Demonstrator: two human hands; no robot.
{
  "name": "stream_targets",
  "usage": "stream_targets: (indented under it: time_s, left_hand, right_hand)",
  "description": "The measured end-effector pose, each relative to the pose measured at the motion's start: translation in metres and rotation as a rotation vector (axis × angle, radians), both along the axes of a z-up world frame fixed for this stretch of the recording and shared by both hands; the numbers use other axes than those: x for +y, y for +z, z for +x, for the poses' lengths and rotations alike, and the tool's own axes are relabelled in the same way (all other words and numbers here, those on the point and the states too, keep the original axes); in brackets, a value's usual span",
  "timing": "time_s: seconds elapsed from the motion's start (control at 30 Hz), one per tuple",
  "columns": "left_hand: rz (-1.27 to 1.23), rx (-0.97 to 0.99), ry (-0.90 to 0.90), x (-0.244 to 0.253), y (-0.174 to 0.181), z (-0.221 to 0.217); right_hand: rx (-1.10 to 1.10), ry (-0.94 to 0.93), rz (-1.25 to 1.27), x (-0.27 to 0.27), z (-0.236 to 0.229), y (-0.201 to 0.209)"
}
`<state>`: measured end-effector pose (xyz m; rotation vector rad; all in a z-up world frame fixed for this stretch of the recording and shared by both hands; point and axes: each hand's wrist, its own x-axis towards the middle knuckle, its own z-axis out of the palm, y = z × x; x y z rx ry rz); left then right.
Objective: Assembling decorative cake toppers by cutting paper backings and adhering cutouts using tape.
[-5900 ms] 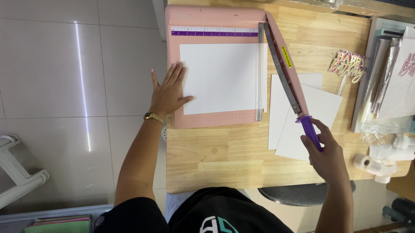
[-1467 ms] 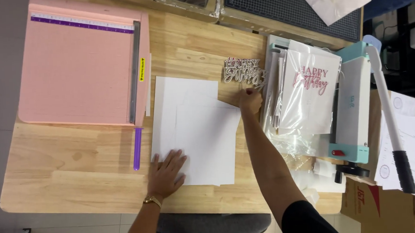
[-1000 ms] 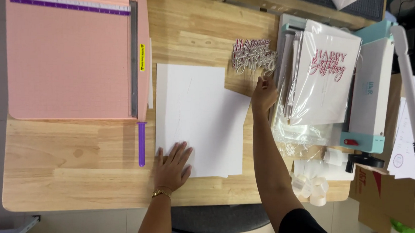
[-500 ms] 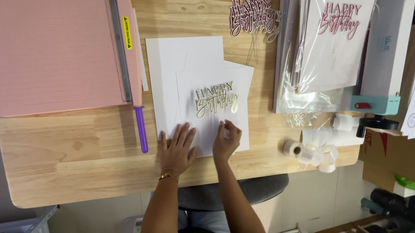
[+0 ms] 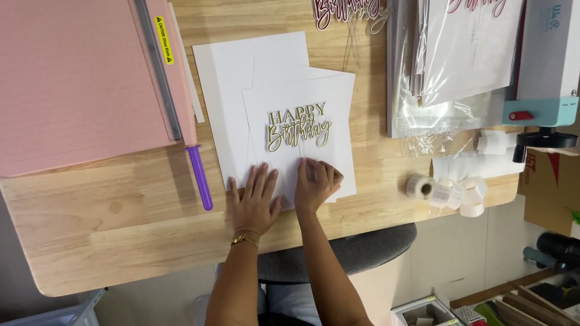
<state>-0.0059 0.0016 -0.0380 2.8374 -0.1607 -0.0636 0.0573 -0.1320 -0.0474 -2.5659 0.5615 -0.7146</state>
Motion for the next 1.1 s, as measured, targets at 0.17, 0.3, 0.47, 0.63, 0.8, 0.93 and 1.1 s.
stream_targets:
  time_s: [0.17, 0.3, 0.47, 0.63, 0.8, 0.93, 1.1]
  left_hand:
    - [0.005, -0.007, 0.002, 0.001, -0.002, 0.0]
    - [-0.007, 0.003, 0.007, 0.0, -0.004, -0.002]
    - [-0.001, -0.015, 0.013, 0.0, -0.002, -0.001]
    - [0.014, -0.036, 0.017, -0.001, -0.001, 0.001]
    - [0.02, -0.02, 0.017, -0.001, -0.005, 0.0]
    - [0.02, -0.026, 0.016, -0.001, -0.005, 0.0]
    - [-0.028, 0.0, 0.006, 0.0, 0.001, 0.002]
  right_hand:
    - [0.014, -0.026, 0.038, 0.004, 0.003, 0.006]
    - [0.01, -0.029, 0.044, 0.003, 0.003, 0.004]
    - [0.034, -0.026, 0.064, 0.004, 0.004, 0.009]
    - [0.074, -0.026, 0.12, 0.003, 0.005, 0.012]
    - [0.08, -0.014, 0.116, -0.003, 0.003, 0.008]
    - [0.088, -0.001, 0.125, -0.003, 0.004, 0.011]
    - [0.085, 0.037, 0.128, -0.008, 0.002, 0.006]
